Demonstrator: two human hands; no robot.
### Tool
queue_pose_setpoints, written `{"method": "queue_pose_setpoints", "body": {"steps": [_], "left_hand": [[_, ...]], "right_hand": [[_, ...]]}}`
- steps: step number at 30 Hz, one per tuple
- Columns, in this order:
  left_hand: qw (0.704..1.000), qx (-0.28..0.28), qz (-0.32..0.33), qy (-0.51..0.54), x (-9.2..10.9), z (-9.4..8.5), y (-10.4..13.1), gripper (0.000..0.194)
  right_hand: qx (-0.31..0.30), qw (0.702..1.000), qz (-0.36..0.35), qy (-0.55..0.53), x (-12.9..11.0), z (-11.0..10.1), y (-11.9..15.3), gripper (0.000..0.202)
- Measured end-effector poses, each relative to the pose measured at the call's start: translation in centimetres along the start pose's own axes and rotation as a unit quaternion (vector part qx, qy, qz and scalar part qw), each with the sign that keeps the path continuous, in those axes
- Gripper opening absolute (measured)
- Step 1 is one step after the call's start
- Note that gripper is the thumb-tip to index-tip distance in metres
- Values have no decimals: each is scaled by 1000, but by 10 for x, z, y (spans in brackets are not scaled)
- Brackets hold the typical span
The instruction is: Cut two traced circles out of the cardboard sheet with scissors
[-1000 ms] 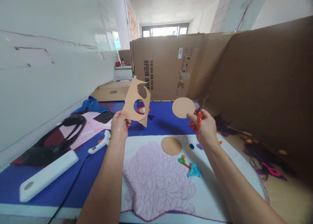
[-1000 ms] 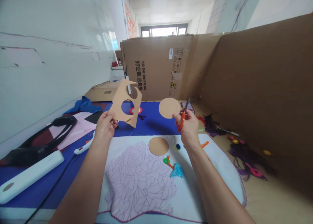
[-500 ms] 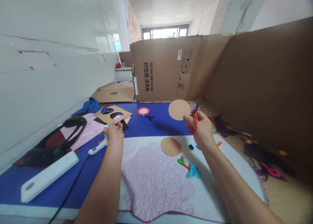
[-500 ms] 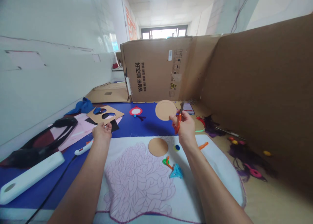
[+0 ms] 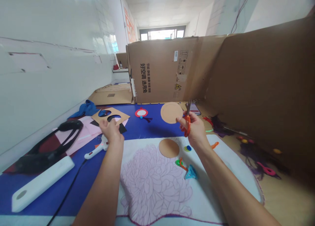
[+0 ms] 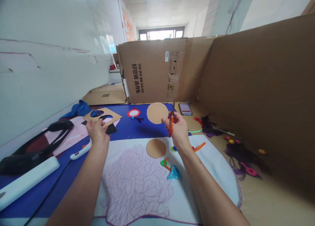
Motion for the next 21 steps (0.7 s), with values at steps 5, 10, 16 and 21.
{"method": "queue_pose_setpoints", "body": {"steps": [5, 10, 16, 21], "left_hand": [[971, -229, -60, -42, -11, 34, 65, 32], [902, -409, -93, -97, -22, 45, 110, 45], [900, -406, -91, -131, -25, 42, 115, 37], [881, -431, -106, -164, -27, 42, 118, 37]], "right_hand": [[-37, 999, 24, 5, 1, 10, 9, 53], [-89, 995, 38, 21, 4, 20, 17, 50], [-128, 991, 33, 25, 9, 25, 21, 46], [-99, 994, 41, 7, 8, 18, 18, 51]]}}
Point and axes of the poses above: each hand's wrist, its own y-axis away from the middle knuckle, its own z-axis out of the palm, x = y × z, the point moved 3 cm from there along -y, towards the middle knuckle, and after that the axes turned 9 degrees about -z, right-handed, at the moved point
